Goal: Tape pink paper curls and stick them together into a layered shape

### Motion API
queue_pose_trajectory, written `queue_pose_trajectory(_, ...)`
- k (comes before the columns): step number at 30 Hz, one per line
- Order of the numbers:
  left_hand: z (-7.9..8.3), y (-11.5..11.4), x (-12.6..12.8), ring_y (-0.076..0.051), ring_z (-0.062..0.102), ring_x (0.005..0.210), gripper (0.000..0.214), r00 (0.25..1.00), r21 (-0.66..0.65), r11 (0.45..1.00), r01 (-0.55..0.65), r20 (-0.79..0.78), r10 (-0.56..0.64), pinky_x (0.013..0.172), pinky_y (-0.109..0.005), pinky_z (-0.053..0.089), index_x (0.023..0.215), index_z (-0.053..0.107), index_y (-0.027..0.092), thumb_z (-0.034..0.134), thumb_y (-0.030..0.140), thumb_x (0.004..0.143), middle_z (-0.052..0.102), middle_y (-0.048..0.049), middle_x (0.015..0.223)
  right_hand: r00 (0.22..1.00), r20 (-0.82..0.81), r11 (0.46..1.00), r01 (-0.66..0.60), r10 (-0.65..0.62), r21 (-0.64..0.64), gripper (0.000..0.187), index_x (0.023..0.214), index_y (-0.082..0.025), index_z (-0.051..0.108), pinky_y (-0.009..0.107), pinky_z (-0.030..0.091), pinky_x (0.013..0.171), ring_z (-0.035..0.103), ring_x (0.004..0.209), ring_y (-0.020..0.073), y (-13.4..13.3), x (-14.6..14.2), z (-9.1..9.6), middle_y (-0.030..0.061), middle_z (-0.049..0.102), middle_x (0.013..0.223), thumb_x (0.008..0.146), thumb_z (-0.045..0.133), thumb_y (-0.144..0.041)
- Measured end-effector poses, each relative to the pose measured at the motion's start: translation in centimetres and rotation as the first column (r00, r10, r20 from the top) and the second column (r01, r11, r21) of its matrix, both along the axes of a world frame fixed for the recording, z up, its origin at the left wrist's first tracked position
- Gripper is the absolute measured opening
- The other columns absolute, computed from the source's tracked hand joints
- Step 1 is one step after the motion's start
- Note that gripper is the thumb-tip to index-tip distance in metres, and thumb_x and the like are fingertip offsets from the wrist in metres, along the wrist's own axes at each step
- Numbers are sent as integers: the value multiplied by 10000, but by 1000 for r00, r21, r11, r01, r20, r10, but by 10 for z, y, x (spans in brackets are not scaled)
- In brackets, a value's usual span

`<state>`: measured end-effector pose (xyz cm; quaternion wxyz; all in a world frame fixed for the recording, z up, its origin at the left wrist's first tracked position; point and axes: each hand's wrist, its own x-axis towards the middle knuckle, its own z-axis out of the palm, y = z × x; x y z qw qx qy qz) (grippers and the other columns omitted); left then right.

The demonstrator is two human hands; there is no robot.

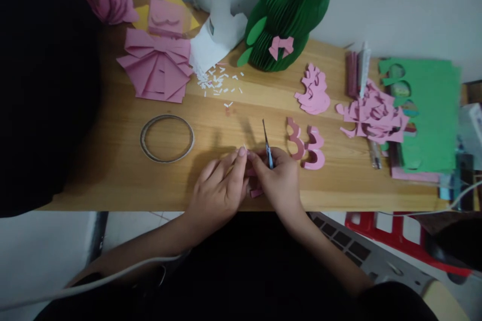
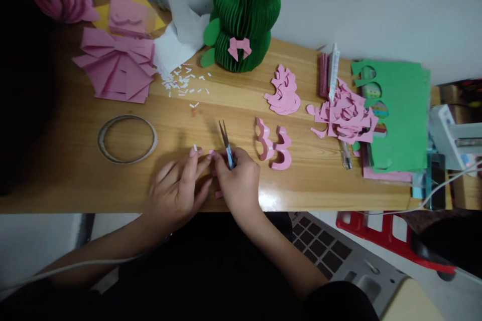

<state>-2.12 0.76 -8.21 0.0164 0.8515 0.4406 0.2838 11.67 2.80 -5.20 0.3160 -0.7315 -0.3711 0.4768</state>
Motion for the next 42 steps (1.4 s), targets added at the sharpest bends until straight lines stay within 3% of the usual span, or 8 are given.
queue_pose_trajectory(6,1,-1,0,-298,682,1059,820,1000,-15,1000,-1,-8,1,875,-374,487,1529,81,8,590,162,905,707,-193,1176,977,203,996,-77,66,43,203,842,-178,581,228,453,367,623,444,150,8,1,-3,-3,659,612,776,677,-344)
queue_pose_trajectory(11,7,1,-1,-284,613,1162,719,966,-387,921,44,253,61,964,-418,472,1513,217,126,576,193,894,661,-154,1253,996,90,989,-31,18,141,105,764,-196,557,224,434,407,601,467,130,9,6,-4,-16,639,608,770,625,-276)
queue_pose_trajectory(15,16,5,-2,-220,602,1167,502,687,-641,730,238,642,340,983,-359,476,1368,492,224,625,253,885,650,-91,1256,980,-201,996,16,2,87,189,718,-211,522,202,287,308,408,281,87,6,16,1,-96,470,390,787,613,-361)
queue_pose_trajectory(18,26,6,0,-210,640,1095,296,426,-687,553,472,726,539,920,-318,506,1149,681,244,669,307,860,705,-66,1157,931,-364,995,18,21,102,271,727,-194,554,189,238,288,330,245,65,1,23,12,-124,389,342,781,650,-441)
queue_pose_trajectory(21,36,7,7,-207,657,1009,189,300,-653,507,562,732,612,899,-313,509,984,762,238,715,318,818,738,-59,1008,895,-440,987,2,71,163,298,730,-173,596,176,230,288,297,253,40,-5,29,28,-131,364,360,788,678,-454)
queue_pose_trajectory(27,52,4,21,-162,643,895,71,319,-614,604,508,786,530,816,-277,513,829,776,243,728,287,799,700,-29,914,874,-471,983,-37,119,180,277,732,-177,615,161,210,277,287,258,31,-16,39,51,-124,385,374,777,705,-436)
queue_pose_trajectory(35,71,2,34,-172,636,820,50,507,-672,646,363,724,468,774,-311,527,742,708,195,693,242,754,700,-38,811,895,-409,972,-98,179,212,265,761,-191,605,168,209,304,288,297,40,-30,55,58,-114,384,410,788,709,-433)
queue_pose_trajectory(42,85,10,42,-131,597,640,117,454,-713,616,336,695,557,561,-233,492,710,688,175,727,284,702,660,-14,695,870,-422,952,-149,256,269,485,779,-181,624,195,184,375,269,427,68,-51,72,52,-68,336,527,907,483,-627)
